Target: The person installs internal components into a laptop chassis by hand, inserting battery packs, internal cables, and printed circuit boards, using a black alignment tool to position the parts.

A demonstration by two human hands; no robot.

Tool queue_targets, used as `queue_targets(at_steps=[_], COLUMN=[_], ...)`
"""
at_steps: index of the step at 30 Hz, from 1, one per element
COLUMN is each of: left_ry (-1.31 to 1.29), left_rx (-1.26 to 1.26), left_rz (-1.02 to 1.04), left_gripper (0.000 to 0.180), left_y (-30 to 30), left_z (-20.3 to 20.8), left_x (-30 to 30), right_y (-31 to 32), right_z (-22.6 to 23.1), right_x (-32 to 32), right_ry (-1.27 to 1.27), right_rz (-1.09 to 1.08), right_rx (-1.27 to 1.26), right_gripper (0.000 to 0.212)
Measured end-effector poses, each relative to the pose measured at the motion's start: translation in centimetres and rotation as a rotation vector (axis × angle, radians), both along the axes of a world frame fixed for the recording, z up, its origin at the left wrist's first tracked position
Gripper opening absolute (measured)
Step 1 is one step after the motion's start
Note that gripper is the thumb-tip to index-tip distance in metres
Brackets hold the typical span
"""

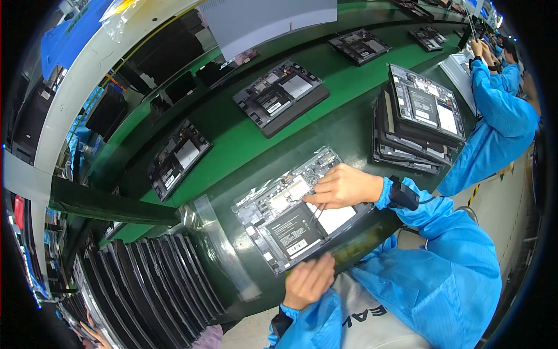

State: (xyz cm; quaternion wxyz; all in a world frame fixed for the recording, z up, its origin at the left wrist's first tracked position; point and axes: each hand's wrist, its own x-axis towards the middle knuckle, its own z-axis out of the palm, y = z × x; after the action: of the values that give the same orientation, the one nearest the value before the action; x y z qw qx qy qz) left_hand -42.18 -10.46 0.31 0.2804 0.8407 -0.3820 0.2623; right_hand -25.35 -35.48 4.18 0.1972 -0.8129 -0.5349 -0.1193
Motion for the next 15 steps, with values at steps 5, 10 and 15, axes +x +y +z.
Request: queue_targets(at_steps=[5,10,15], left_ry=[0.218,0.340,0.310], left_rx=[0.263,0.235,0.018], left_rz=[-0.067,-0.146,-0.076], left_gripper=[0.034,0.039,0.041], left_y=[0.4,-3.2,-4.4], left_z=[-5.3,-4.7,-4.1], left_x=[-3.1,-2.4,-2.6], right_y=[0.3,0.3,-2.1], right_z=[-0.2,0.6,5.2], right_x=[-0.2,-0.9,-8.6], right_ry=[-0.027,0.080,0.184], right_rz=[-0.018,-0.073,-0.185], right_rx=[-0.058,-0.041,0.012], right_gripper=[0.047,0.034,0.022])
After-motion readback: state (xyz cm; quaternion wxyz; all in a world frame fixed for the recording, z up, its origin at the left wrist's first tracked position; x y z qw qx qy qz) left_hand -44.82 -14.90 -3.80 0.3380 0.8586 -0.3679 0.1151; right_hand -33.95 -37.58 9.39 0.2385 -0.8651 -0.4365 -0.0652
